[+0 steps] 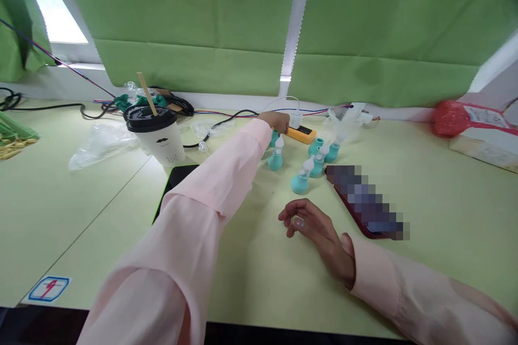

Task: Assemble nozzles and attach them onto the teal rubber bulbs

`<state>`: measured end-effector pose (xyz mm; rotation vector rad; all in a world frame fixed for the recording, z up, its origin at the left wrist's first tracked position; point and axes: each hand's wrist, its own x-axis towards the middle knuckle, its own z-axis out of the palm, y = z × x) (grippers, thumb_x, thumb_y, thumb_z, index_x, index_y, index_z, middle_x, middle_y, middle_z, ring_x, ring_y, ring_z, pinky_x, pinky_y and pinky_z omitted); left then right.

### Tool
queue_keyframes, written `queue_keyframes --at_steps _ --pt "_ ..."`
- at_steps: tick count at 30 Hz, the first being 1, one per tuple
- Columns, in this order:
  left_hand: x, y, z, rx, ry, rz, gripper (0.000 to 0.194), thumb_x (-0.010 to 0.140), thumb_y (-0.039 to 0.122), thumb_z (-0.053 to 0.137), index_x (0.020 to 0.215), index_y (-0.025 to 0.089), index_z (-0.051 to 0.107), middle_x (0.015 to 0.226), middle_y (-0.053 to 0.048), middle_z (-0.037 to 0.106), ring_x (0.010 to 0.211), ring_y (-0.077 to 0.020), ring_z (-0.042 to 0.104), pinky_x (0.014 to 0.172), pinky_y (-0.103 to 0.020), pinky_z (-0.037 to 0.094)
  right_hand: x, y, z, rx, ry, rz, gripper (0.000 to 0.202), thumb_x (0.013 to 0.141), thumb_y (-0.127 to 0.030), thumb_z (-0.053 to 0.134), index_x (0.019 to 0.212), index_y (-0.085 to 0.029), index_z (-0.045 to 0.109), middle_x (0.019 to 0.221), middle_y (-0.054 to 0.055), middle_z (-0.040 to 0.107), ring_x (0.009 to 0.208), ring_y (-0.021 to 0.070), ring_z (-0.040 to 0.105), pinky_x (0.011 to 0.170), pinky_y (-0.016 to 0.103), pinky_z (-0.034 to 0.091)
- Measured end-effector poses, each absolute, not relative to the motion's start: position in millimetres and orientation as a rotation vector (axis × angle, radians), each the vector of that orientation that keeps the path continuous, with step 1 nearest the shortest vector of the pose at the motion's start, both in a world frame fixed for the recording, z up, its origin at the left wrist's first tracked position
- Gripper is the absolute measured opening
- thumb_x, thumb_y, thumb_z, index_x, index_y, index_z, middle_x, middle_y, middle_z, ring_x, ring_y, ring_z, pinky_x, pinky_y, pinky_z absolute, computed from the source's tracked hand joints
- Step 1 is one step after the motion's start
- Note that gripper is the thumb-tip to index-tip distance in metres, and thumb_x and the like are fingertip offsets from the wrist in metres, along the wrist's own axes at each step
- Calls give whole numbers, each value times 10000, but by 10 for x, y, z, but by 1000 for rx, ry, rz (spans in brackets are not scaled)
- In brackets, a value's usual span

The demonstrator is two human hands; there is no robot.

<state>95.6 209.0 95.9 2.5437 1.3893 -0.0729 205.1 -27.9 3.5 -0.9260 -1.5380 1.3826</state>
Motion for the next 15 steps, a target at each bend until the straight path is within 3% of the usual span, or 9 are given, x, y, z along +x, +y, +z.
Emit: queue_keyframes --at_steps 5,8,12,15 --pt "920 2100 850 2596 1361 62 230 601 138 607 827 131 649 881 -88 625 818 -198 573 720 -283 446 2044 -269 39 -933 -1535 1385 97 809 -268 443 871 -200 471 867 54 533 802 159 468 633 285 419" --pt "913 2074 899 2682 1314 269 232 623 93 569 848 100 625 944 -108 595 853 -188 555 728 -265 439 2053 -283 39 -943 -1536 1384 99 807 -272 444 868 -199 472 862 53 533 802 159 471 631 282 420" --pt "897 1820 1186 2786 1234 566 296 688 109 496 974 148 564 1004 -67 565 913 -164 518 767 -257 415 2052 -295 61 -964 -1550 1371 103 805 -283 445 858 -199 475 860 51 537 801 159 477 644 285 419" --pt "820 1401 1491 2854 1155 952 264 704 136 466 949 142 562 873 -49 596 849 -160 540 768 -276 407 2048 -298 77 -987 -1566 1354 111 798 -295 453 845 -198 479 855 50 541 794 162 488 653 295 421"
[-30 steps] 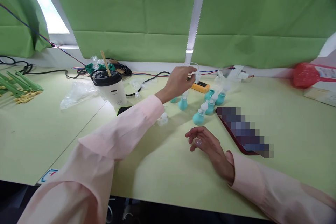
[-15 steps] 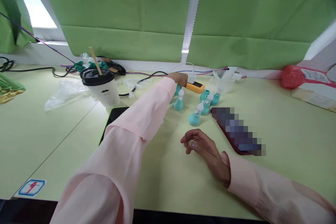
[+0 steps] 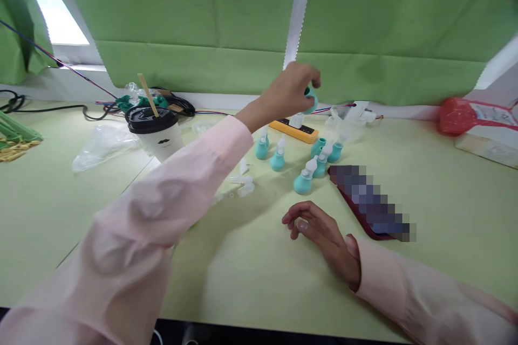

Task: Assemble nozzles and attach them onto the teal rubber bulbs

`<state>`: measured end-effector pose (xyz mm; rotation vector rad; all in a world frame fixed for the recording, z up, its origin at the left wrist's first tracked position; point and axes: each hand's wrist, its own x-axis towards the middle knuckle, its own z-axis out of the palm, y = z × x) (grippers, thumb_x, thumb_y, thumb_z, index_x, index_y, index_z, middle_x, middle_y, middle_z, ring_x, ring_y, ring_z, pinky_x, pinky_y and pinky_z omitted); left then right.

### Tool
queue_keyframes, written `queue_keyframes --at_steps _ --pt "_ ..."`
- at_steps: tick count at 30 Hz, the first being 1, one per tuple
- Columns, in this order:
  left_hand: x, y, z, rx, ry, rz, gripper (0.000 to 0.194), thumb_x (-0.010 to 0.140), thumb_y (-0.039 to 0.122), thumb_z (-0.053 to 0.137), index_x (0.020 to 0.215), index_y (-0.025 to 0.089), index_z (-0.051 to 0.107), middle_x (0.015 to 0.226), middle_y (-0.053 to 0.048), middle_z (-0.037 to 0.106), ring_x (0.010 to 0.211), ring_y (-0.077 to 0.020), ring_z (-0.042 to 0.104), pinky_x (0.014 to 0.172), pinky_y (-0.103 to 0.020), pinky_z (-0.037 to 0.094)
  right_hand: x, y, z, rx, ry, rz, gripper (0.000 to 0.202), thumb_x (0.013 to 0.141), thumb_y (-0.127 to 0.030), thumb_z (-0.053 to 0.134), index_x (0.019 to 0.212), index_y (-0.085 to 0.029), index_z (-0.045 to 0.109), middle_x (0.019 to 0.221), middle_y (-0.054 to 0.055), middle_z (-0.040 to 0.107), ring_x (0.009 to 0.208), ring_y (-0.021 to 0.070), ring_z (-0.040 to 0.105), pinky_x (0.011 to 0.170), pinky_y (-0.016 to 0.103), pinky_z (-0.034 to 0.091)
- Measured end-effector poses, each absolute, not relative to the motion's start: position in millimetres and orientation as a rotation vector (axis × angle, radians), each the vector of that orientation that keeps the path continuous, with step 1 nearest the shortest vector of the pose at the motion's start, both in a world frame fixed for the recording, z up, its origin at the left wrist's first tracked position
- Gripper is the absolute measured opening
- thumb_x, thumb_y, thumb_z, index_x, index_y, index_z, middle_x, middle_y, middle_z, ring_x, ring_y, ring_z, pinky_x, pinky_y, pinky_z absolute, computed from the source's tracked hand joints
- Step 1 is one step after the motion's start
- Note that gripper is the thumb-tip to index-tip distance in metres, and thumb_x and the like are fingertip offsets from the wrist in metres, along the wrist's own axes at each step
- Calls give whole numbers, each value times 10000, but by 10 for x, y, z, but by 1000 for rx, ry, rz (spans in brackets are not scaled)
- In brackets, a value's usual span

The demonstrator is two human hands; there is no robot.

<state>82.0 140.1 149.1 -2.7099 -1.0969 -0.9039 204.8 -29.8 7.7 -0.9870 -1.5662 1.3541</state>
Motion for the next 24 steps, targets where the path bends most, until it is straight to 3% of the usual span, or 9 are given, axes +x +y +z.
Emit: queue_keyframes --at_steps 4,7,9,11,16,19,24 --pt "592 759 1641 -2789 -1110 -869 226 634 159 536 856 159 579 795 -6 593 722 -144 570 638 -251 433 2062 -310 63 -1008 -1586 1281 110 786 -305 475 819 -200 490 827 44 547 766 163 503 658 303 418" --pt "407 473 1357 -3026 -1113 -611 194 564 160 610 758 162 601 723 7 602 595 -114 557 545 -215 426 2068 -317 51 -1011 -1586 1237 108 785 -306 482 789 -199 497 788 41 548 733 160 507 628 294 415" --pt "318 401 1054 -3158 -1112 -428 158 595 168 597 752 158 610 680 6 606 571 -108 550 513 -202 416 2061 -319 53 -1017 -1592 1222 109 786 -304 483 778 -197 499 773 41 549 718 159 507 614 289 412" --pt "260 390 794 -3217 -1164 -333 165 621 170 582 781 153 617 651 1 607 579 -113 554 513 -199 412 2050 -320 59 -1024 -1604 1218 105 785 -300 485 777 -196 500 771 40 550 711 155 507 610 284 410" --pt "93 484 699 -3213 -1355 -553 386 685 373 567 1020 184 542 899 -28 611 628 -103 556 572 -206 436 2045 -314 49 -1026 -1614 1203 102 785 -296 487 780 -195 504 777 36 549 707 150 507 601 275 409" --pt "-98 600 747 -2967 -1432 -620 274 767 315 460 984 176 552 947 -33 607 711 -121 553 630 -219 434 2053 -305 30 -1021 -1606 1195 103 782 -297 492 785 -195 504 775 32 550 704 147 511 593 268 413" --pt "-321 704 464 -2830 -1443 -153 273 702 216 505 962 197 584 923 -43 623 874 -202 536 689 -270 426 2045 -302 27 -1044 -1616 1180 114 771 -304 503 788 -191 506 772 39 553 701 149 510 575 265 423"
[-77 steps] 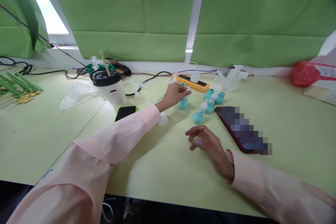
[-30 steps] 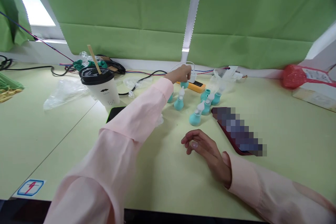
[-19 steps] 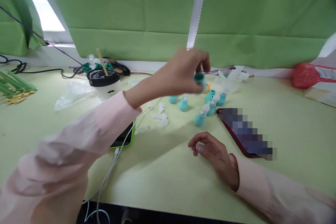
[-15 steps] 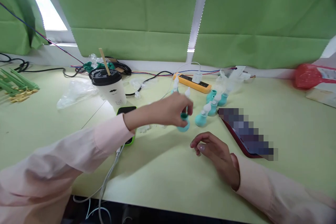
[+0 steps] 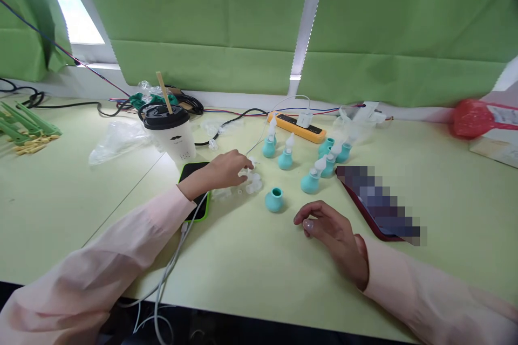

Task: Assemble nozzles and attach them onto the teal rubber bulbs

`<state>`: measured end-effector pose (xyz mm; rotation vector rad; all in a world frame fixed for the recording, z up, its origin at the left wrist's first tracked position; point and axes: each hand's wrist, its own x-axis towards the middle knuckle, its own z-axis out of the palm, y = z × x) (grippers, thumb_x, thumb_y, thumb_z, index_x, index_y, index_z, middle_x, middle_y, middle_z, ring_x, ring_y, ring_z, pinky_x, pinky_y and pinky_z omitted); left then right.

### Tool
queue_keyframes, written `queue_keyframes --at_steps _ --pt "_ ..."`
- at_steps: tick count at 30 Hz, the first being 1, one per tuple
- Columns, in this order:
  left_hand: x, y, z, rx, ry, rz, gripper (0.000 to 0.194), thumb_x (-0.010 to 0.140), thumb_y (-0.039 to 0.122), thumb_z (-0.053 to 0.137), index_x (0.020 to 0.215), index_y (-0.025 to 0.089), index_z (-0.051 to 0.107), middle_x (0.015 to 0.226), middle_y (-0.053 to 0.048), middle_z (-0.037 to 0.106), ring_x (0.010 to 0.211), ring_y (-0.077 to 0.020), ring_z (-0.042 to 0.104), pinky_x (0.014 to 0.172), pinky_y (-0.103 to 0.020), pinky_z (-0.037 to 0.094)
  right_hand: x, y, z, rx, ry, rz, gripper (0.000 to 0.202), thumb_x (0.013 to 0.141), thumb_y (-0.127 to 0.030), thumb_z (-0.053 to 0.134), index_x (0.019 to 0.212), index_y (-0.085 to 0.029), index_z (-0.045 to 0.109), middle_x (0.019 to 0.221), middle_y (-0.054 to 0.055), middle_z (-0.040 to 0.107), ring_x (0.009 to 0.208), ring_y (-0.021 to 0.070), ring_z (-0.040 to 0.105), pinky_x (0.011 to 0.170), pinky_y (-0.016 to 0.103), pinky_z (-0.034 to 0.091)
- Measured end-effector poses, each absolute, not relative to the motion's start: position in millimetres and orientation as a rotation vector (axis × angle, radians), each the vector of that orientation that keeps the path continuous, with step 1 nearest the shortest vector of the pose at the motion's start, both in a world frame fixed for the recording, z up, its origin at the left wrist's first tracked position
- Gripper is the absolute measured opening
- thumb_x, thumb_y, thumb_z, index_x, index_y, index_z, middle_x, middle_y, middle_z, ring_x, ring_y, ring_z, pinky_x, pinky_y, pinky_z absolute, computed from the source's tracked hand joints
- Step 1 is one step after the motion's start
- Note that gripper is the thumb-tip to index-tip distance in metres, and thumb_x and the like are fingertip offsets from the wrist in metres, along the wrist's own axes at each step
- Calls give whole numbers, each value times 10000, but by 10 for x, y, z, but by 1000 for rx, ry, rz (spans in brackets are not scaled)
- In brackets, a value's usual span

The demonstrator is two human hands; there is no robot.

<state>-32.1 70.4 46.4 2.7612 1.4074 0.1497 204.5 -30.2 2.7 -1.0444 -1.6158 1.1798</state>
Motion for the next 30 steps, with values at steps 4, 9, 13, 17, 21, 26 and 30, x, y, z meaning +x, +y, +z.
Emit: queue_keyframes --at_steps 4,9,13,17,21,26,30 --pt "-324 683 299 2750 1438 154 295 700 186 499 985 190 577 907 -61 618 854 -210 549 632 -263 436 2036 -307 36 -1058 -1633 1163 111 763 -301 510 776 -191 507 751 33 551 676 141 505 563 261 425" --pt "-252 498 453 2650 1499 599 307 756 208 458 1051 174 532 919 -66 606 784 -167 556 659 -274 461 2035 -321 25 -1054 -1643 1103 83 764 -278 516 759 -196 503 729 28 538 679 141 508 578 268 435" --pt "-56 64 533 2247 1096 1157 267 738 287 535 994 215 562 949 -33 616 727 -116 572 620 -234 520 2039 -350 -27 -963 -1669 1007 181 745 -211 552 913 -231 488 753 22 530 714 151 517 581 280 450" --pt "162 -311 424 2026 871 1224 172 723 252 572 888 227 613 853 -27 652 780 -142 595 697 -292 537 2046 -379 -71 -824 -1788 942 476 724 -186 582 1146 -299 393 859 31 537 692 146 519 546 289 484" --pt "256 -413 281 1984 821 1222 111 729 231 568 823 233 626 855 -28 657 809 -142 604 723 -295 527 2052 -378 -71 -824 -1858 871 393 745 -195 561 1110 -298 459 879 38 564 710 155 547 561 296 509" --pt "280 -428 170 2076 910 1194 72 734 288 555 736 248 615 809 -29 612 736 -125 595 632 -263 526 2021 -350 -47 -862 -1894 863 189 748 -200 555 931 -246 567 777 36 593 675 155 555 509 264 500" --pt "214 -364 271 2227 946 1174 77 742 278 534 735 238 600 826 -35 605 744 -117 584 649 -242 512 2002 -338 -53 -925 -1787 993 130 749 -235 553 880 -231 559 793 38 578 657 147 555 508 256 502"
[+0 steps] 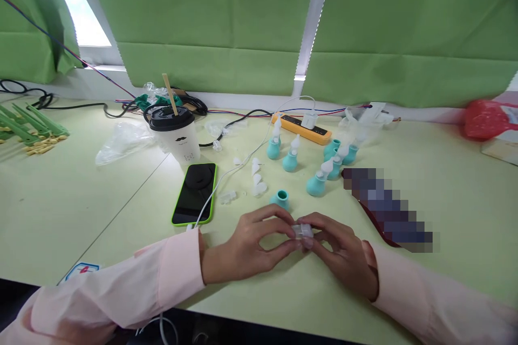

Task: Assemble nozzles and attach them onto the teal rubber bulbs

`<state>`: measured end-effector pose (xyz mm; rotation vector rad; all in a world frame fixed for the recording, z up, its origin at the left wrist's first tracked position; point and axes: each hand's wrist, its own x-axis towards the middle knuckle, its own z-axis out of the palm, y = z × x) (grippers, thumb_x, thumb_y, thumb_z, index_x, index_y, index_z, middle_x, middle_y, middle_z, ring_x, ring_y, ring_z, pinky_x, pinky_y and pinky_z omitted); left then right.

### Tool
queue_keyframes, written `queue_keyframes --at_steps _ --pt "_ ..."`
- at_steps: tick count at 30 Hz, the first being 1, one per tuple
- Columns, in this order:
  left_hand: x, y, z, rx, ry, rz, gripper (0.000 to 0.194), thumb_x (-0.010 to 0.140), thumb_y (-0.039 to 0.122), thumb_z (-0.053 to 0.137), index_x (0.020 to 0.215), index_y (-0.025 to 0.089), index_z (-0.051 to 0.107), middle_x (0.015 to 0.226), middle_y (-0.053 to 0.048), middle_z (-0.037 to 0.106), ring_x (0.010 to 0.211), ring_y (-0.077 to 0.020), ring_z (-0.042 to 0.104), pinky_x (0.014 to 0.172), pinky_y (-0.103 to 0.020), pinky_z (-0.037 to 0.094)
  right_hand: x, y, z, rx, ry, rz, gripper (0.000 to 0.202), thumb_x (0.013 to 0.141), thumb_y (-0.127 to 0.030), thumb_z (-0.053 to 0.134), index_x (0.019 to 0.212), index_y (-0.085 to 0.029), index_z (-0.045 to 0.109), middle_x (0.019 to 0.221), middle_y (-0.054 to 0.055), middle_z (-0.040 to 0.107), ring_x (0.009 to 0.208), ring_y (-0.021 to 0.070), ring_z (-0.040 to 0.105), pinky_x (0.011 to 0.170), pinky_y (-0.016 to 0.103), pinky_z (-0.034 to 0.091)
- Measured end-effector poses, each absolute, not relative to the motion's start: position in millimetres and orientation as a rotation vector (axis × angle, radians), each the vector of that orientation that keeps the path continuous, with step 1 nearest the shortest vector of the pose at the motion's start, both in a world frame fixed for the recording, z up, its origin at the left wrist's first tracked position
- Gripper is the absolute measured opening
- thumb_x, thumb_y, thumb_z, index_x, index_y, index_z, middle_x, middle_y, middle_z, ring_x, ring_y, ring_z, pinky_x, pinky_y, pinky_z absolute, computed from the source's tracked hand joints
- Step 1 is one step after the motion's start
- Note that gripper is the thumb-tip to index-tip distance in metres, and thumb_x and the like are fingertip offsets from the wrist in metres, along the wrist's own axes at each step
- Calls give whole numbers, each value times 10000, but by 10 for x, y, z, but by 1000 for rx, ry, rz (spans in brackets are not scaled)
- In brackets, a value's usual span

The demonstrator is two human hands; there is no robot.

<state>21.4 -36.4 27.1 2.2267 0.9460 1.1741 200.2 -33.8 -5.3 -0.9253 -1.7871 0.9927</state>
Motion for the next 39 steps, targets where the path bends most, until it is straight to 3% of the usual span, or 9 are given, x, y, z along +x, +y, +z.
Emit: queue_keyframes --at_steps 4,9,15,19,23,27,31,34,39 --pt "-44 -57 549 2516 1203 1170 168 766 232 464 868 207 596 840 -45 624 790 -145 559 702 -274 466 2001 -318 -77 -1025 -1611 1140 140 798 -302 485 897 -213 530 676 11 550 559 124 540 506 265 484" --pt "-407 331 700 2694 1431 326 140 711 274 518 768 209 629 749 -16 621 760 -175 535 666 -281 412 1979 -299 -56 -1062 -1482 1321 190 795 -354 487 903 -199 506 631 7 582 487 114 553 455 248 459" --pt "-447 424 465 2679 1377 47 198 691 326 551 830 213 636 791 -32 600 828 -194 509 613 -247 386 1968 -310 23 -1080 -1424 1493 231 780 -372 502 931 -201 466 762 54 642 477 131 599 430 251 478" --pt "-388 430 363 2660 1389 90 155 714 245 503 736 191 646 728 -36 614 755 -180 532 546 -229 372 2002 -294 53 -1014 -1428 1544 210 764 -343 528 896 -191 469 826 68 633 506 142 613 447 264 491" --pt "-360 408 421 2641 1416 176 159 690 168 497 714 154 654 681 -41 630 667 -156 548 561 -233 394 2003 -286 47 -1000 -1442 1500 165 739 -301 566 806 -176 481 661 10 603 418 106 566 402 233 464" --pt "-267 256 538 2408 1324 586 113 651 157 554 697 121 651 611 -25 625 545 -109 528 546 -216 434 1971 -313 18 -1022 -1472 1404 131 739 -263 564 795 -185 475 573 -32 542 405 86 530 396 220 462" --pt "-52 -49 525 1979 1052 887 144 677 173 571 765 92 651 711 -55 653 612 -117 573 614 -219 493 1975 -331 -23 -1053 -1570 1215 246 671 -193 624 873 -201 484 738 14 601 561 119 585 490 238 512" --pt "97 -245 429 1755 975 897 172 688 170 579 811 81 661 764 -79 670 686 -147 605 671 -243 508 1997 -326 -45 -977 -1718 1022 167 648 -151 631 790 -189 552 755 40 619 706 163 596 555 250 521" --pt "187 -338 280 1603 1003 911 176 693 188 595 824 94 664 815 -83 677 744 -172 621 694 -259 511 2013 -329 -45 -787 -1851 822 215 638 -89 611 817 -203 579 710 27 576 611 133 555 476 241 483"
